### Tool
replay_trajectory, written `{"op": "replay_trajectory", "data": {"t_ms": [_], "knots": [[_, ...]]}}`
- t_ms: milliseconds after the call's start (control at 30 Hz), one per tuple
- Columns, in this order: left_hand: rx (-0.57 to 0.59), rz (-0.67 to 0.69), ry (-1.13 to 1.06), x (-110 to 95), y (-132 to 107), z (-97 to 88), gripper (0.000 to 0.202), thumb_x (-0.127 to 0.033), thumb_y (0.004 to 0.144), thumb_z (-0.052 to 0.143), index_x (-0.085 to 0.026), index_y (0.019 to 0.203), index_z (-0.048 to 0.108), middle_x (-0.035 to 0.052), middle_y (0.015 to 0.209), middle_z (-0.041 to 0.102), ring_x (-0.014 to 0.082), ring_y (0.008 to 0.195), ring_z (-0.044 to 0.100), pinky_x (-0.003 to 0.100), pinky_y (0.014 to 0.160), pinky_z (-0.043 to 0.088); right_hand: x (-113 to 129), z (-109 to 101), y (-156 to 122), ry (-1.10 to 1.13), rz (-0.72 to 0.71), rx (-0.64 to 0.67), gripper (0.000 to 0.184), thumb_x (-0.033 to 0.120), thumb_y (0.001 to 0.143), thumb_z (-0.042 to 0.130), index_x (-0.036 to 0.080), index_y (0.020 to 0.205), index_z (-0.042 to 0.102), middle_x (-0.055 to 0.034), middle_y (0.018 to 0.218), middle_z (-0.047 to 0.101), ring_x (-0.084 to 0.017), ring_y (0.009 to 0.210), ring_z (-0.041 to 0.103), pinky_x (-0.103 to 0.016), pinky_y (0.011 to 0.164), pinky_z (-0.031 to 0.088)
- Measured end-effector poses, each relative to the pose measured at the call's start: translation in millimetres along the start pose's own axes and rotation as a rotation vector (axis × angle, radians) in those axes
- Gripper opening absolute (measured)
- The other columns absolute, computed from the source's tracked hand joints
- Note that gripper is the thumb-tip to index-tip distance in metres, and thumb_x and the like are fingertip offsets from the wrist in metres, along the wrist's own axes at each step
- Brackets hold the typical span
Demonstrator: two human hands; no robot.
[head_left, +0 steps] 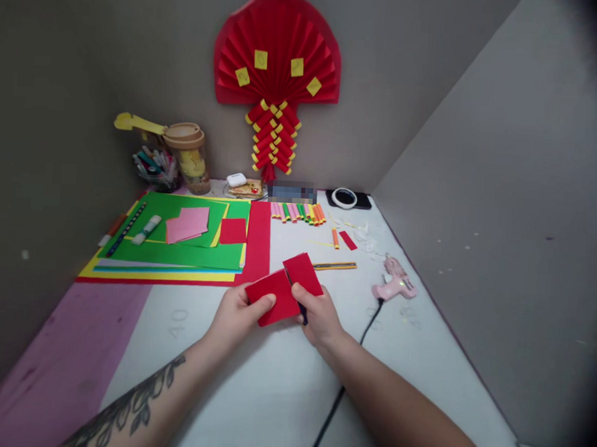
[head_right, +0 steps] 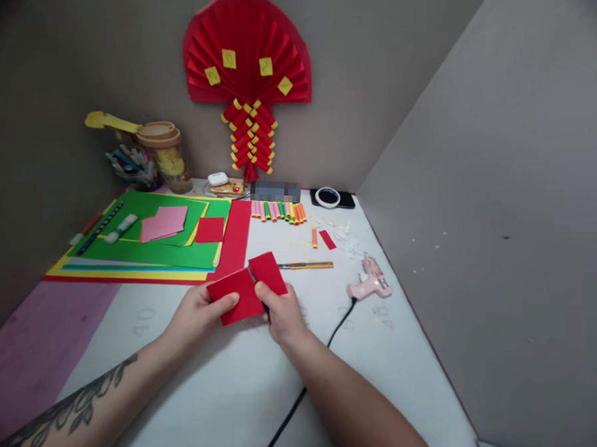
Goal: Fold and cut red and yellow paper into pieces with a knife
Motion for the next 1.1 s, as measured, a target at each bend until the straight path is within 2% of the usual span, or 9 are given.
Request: {"op": "replay_trajectory", "data": {"t_ms": [167,300,433,633,800,900,1000,1100], "knots": [[-0.006,-0.019,-0.157,1,3,0.7,0.033,-0.031,0.068,0.073,-0.009,0.092,0.068,0.0118,0.092,0.071,0.0221,0.079,0.065,0.032,0.076,0.05,8,-9,8,-0.024,-0.02,0.022,0.033,0.044,0.071,0.067,0.012,0.08,0.064,0.0023,0.052,0.052,-0.005,0.036,0.034,-0.02,0.035,0.021],[-0.088,-0.046,-0.266,4,8,-5.3,0.028,-0.026,0.064,0.075,-0.01,0.085,0.068,0.0093,0.086,0.072,0.0175,0.073,0.065,0.027,0.072,0.05,25,-19,11,-0.041,-0.074,-0.012,0.034,0.045,0.073,0.065,0.011,0.081,0.065,0.0015,0.055,0.054,-0.003,0.037,0.035,-0.019,0.036,0.019],[-0.136,-0.081,-0.376,2,12,-10.3,0.031,-0.022,0.064,0.075,-0.012,0.092,0.067,0.0076,0.091,0.072,0.0164,0.077,0.066,0.026,0.075,0.051,32,-20,8,-0.075,0.003,0.089,0.036,0.046,0.071,0.066,0.011,0.082,0.066,0.0012,0.057,0.054,-0.003,0.036,0.034,-0.019,0.035,0.017],[0.013,-0.103,-0.492,-8,10,-6.8,0.036,-0.019,0.065,0.073,-0.012,0.1,0.066,0.0111,0.101,0.07,0.0228,0.093,0.065,0.031,0.084,0.05,25,-14,3,-0.06,0.05,0.201,0.052,0.059,0.076,0.053,0.01,0.085,0.068,-0.0022,0.057,0.057,-0.005,0.036,0.035,-0.02,0.035,0.018],[0.171,-0.067,-0.51,-13,5,-3.0,0.039,-0.022,0.067,0.072,-0.011,0.104,0.066,0.0133,0.107,0.068,0.0286,0.105,0.06,0.039,0.094,0.045,12,-8,-3,-0.222,0.091,0.264,0.057,0.065,0.075,0.05,0.011,0.068,0.066,-0.0022,0.048,0.055,-0.006,0.034,0.035,-0.019,0.035,0.021],[0.231,-0.072,-0.516,-18,3,-5.8,0.041,-0.024,0.068,0.07,-0.01,0.107,0.066,0.0146,0.111,0.066,0.0314,0.111,0.056,0.042,0.097,0.043,11,-6,-6,-0.318,0.094,0.309,0.058,0.067,0.075,0.049,0.012,0.074,0.068,-0.002,0.049,0.056,-0.008,0.037,0.039,-0.018,0.035,0.024],[0.187,-0.054,-0.587,-27,5,-16.3,0.04,-0.021,0.069,0.067,-0.009,0.107,0.065,0.0137,0.118,0.062,0.0295,0.117,0.052,0.039,0.1,0.041,18,-8,-1,-0.423,0.061,0.301,0.059,0.065,0.078,0.046,0.011,0.078,0.069,0.0002,0.047,0.053,-0.006,0.034,0.033,-0.018,0.034,0.023],[0.027,-0.032,-0.718,-31,12,-32.6,0.029,-0.015,0.071,0.063,-0.013,0.1,0.066,0.0098,0.113,0.066,0.0249,0.111,0.057,0.037,0.097,0.045,31,-13,13,-0.532,0.025,0.213,0.059,0.062,0.081,0.041,0.011,0.09,0.069,-0.0007,0.05,0.056,-0.006,0.035,0.035,-0.018,0.034,0.025]]}}
Point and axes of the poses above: each hand's wrist, its own y-axis towards the middle knuckle, its own z-axis out of the palm, x = y × z, the point moved 4 cm from there along y, towards the middle knuckle
